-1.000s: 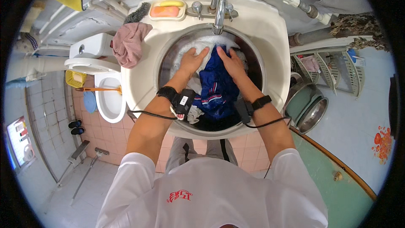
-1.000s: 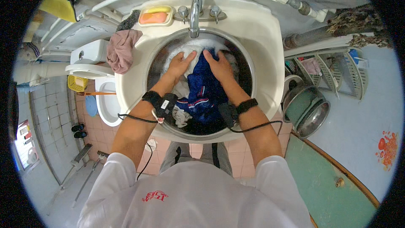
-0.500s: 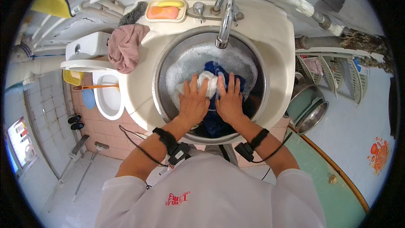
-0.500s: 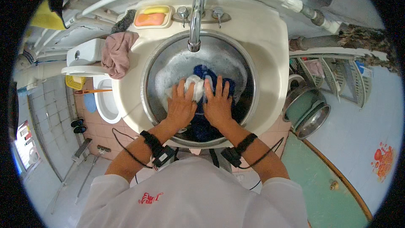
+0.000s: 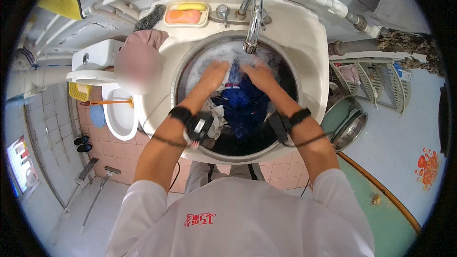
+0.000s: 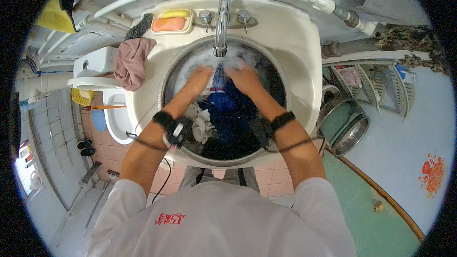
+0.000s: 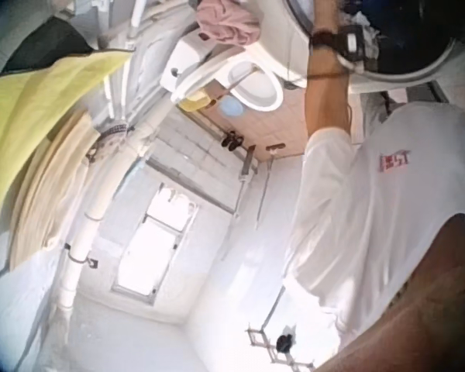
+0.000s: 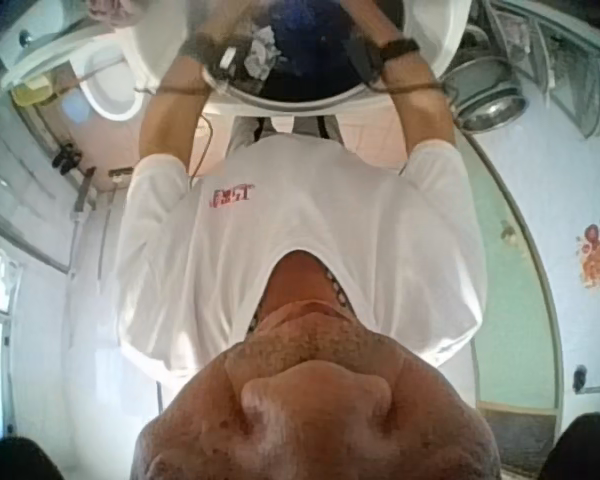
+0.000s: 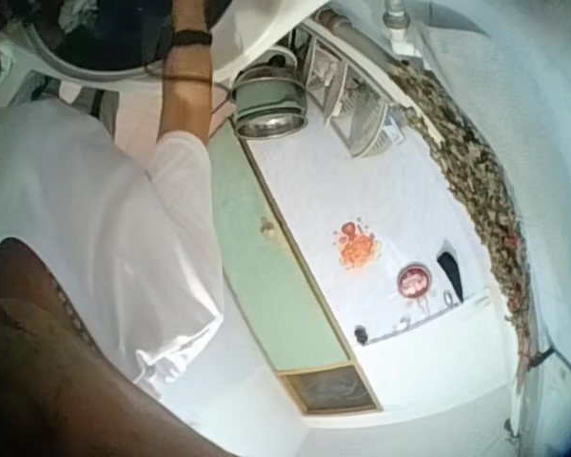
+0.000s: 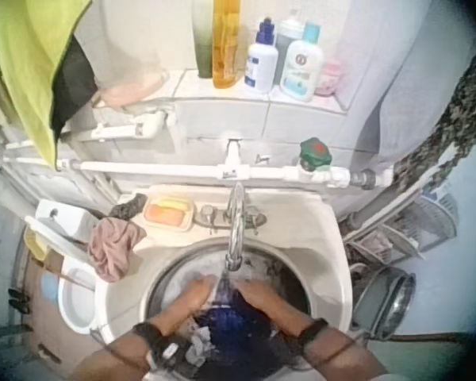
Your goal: The person uses a long-handled brush to scrub the inside of a toilet bowl, then moves to a sink to hand-wash clothes in a basin with soapy water.
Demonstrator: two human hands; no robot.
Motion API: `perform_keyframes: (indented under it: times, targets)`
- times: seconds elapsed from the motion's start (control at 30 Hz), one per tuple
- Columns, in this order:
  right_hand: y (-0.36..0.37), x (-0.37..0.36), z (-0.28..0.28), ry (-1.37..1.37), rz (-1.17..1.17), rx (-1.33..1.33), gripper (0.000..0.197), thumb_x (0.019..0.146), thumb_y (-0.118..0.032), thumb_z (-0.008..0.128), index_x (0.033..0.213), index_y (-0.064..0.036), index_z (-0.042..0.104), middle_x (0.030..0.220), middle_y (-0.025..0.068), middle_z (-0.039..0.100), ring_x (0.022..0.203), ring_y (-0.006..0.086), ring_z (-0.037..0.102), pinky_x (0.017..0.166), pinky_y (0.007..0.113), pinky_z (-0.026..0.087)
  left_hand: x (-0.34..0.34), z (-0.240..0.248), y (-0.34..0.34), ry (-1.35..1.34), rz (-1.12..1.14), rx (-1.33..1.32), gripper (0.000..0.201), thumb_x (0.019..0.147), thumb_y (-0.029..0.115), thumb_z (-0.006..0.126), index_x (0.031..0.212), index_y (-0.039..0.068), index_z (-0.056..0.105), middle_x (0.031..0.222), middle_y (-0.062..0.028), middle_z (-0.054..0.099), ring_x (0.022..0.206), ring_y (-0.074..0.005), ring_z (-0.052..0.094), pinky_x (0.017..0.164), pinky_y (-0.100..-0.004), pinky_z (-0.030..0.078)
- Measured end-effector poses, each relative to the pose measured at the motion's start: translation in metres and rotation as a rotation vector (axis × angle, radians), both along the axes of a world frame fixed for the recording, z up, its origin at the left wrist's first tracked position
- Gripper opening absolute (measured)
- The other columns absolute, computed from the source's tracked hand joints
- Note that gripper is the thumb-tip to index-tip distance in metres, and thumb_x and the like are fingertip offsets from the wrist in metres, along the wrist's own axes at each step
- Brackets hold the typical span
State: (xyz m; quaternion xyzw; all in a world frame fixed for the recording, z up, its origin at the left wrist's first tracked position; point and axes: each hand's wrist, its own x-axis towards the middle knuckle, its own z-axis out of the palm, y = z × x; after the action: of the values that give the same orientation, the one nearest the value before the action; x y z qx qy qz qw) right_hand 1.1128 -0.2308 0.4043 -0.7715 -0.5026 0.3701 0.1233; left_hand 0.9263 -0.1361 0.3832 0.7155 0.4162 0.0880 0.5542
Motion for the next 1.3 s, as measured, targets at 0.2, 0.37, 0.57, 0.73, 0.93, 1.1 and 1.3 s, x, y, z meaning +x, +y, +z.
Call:
perform_keyframes:
  times: [0.2,0.37,0.57,0.73,0.93,1.1,1.3]
  targets:
    - [-0.093,-0.066,0.120,0.074,-0.160,0.306,0.041,0.085,-0.029,0.073,0.115,-0.0056,0.059,0.111,0.0178,0.059,0.113,0.0380,0.054,0.097,0.045,0.043,-0.057,0.129,-0.071,-0.004,-0.037,0.189,0.041,0.085,0.030,0.071,0.111,0.001,0.058,0.117,-0.0234,0.058,0.111,-0.0381,0.055,0.090,-0.0432,0.045]
    - [-0.112,-0.106,0.087,-0.200,-0.076,0.131,0.077,0.090,-0.026,0.067,0.153,-0.0133,0.024,0.146,0.0343,0.025,0.134,0.0591,0.024,0.102,0.071,0.031,-0.064,0.098,-0.126,0.230,-0.126,0.638,0.060,0.081,0.018,0.069,0.133,0.009,0.043,0.137,-0.0238,0.041,0.128,-0.0518,0.036,0.093,-0.0641,0.042]
    - [-0.062,-0.086,0.042,-0.329,0.037,-0.002,0.066,0.087,-0.022,0.066,0.145,-0.0155,0.035,0.138,0.0285,0.037,0.123,0.0524,0.039,0.083,0.066,0.044,-0.023,0.048,-0.089,0.503,-0.148,0.585,0.054,0.082,0.027,0.069,0.130,0.008,0.052,0.122,-0.0182,0.051,0.114,-0.0395,0.050,0.081,-0.0615,0.045]
    - [-0.032,-0.059,-0.010,-0.377,-0.041,0.321,0.025,0.087,-0.020,0.057,0.103,-0.0037,0.067,0.102,0.0201,0.067,0.098,0.0386,0.062,0.085,0.051,0.048,0.001,0.029,-0.055,0.536,-0.170,0.461,0.023,0.086,0.026,0.064,0.099,0.007,0.065,0.091,-0.0176,0.066,0.087,-0.0361,0.063,0.080,-0.0517,0.049]
    - [0.019,-0.016,-0.020,-0.225,0.208,-0.275,0.041,0.092,-0.034,0.054,0.113,-0.0005,0.064,0.119,0.0245,0.065,0.113,0.0358,0.062,0.093,0.048,0.048,0.007,0.005,0.010,0.363,-0.100,-0.118,0.025,0.089,0.022,0.058,0.103,0.002,0.063,0.091,-0.0145,0.068,0.084,-0.0282,0.064,0.078,-0.0388,0.051]
    - [-0.048,-0.047,0.106,0.258,-0.350,0.334,0.044,0.086,-0.037,0.070,0.111,-0.0014,0.064,0.112,0.0206,0.066,0.107,0.0353,0.062,0.093,0.043,0.047,-0.028,0.100,-0.031,-0.274,0.328,-0.299,0.045,0.087,0.011,0.059,0.129,0.001,0.050,0.116,-0.0121,0.059,0.100,-0.0207,0.058,0.085,-0.0329,0.048]
    - [-0.131,-0.094,0.103,-0.107,-0.067,0.394,0.065,0.090,-0.029,0.066,0.145,-0.0098,0.037,0.151,0.0295,0.025,0.138,0.0554,0.023,0.103,0.063,0.037,-0.084,0.123,-0.105,0.163,-0.247,0.459,0.078,0.077,0.012,0.069,0.147,0.010,0.035,0.143,-0.0265,0.035,0.132,-0.0466,0.036,0.106,-0.0539,0.037]
